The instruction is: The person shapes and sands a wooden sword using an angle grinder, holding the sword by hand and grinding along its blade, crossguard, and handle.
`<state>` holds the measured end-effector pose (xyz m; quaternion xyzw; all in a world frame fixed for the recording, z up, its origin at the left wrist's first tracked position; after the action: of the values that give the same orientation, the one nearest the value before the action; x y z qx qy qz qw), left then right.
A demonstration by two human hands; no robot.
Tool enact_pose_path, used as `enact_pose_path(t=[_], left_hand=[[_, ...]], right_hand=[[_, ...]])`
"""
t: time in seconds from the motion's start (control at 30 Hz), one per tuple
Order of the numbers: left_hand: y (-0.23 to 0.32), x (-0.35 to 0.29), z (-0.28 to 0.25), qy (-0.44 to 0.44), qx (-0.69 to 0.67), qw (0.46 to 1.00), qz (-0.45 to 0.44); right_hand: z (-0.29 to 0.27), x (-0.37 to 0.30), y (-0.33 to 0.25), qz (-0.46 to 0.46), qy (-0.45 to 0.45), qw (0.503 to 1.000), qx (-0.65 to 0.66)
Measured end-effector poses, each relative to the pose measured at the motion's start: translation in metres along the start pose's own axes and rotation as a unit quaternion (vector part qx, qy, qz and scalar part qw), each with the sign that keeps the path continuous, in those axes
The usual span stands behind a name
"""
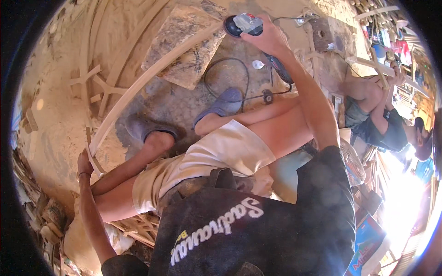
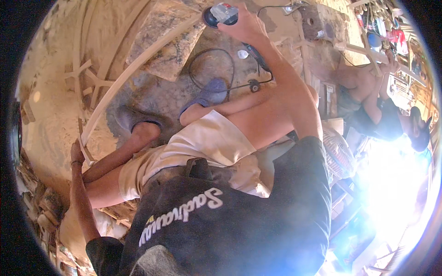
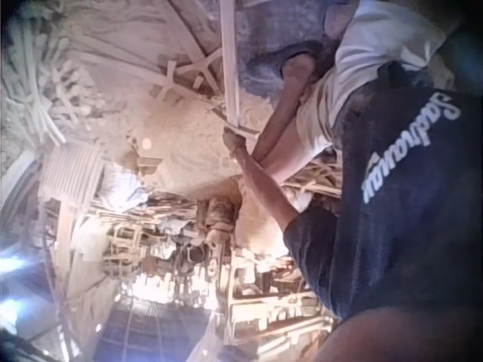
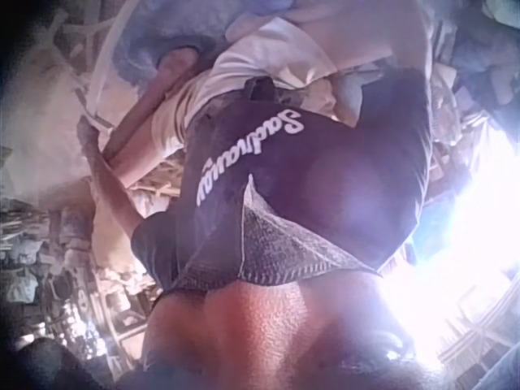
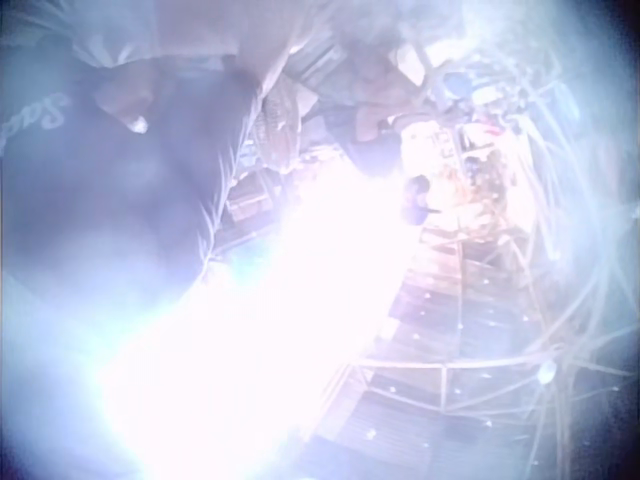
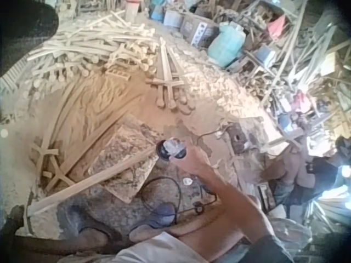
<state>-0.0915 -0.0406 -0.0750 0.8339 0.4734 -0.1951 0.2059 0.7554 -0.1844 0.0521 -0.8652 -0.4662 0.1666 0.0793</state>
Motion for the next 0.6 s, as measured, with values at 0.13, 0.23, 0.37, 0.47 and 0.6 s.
enact_pose_path(t=[0.13,0.23,0.37,0.47,0.6], left_hand=[[-0.028,-0.003,-0.001,-0.006,-0.153,0.983,-0.097],[-0.023,-0.001,0.007,-0.026,-0.195,0.972,-0.126],[0.003,0.006,0.007,0.000,0.012,1.000,0.016],[-0.021,0.006,0.004,-0.002,0.025,1.000,-0.016],[-0.018,0.012,0.015,0.013,0.073,0.997,-0.038]], right_hand=[[0.001,0.016,0.011,0.044,-0.029,0.997,0.056],[0.002,0.025,0.018,0.080,-0.067,0.989,0.102],[0.012,0.045,0.051,0.035,0.016,0.998,0.046],[0.021,0.063,0.065,-0.045,0.094,0.992,0.074],[0.029,0.067,0.073,0.036,0.035,0.980,0.194]])
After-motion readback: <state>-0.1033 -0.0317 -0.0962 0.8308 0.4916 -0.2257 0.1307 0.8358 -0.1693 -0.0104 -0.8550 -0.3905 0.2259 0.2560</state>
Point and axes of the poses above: each hand's wrist, its own x-axis towards the middle knuckle, its own z-axis out of the palm, y = z × x, the point moved 3 cm from there along x, towards the middle knuckle, and after that the axes turned 4 degrees about z, right-handed, at the moved point
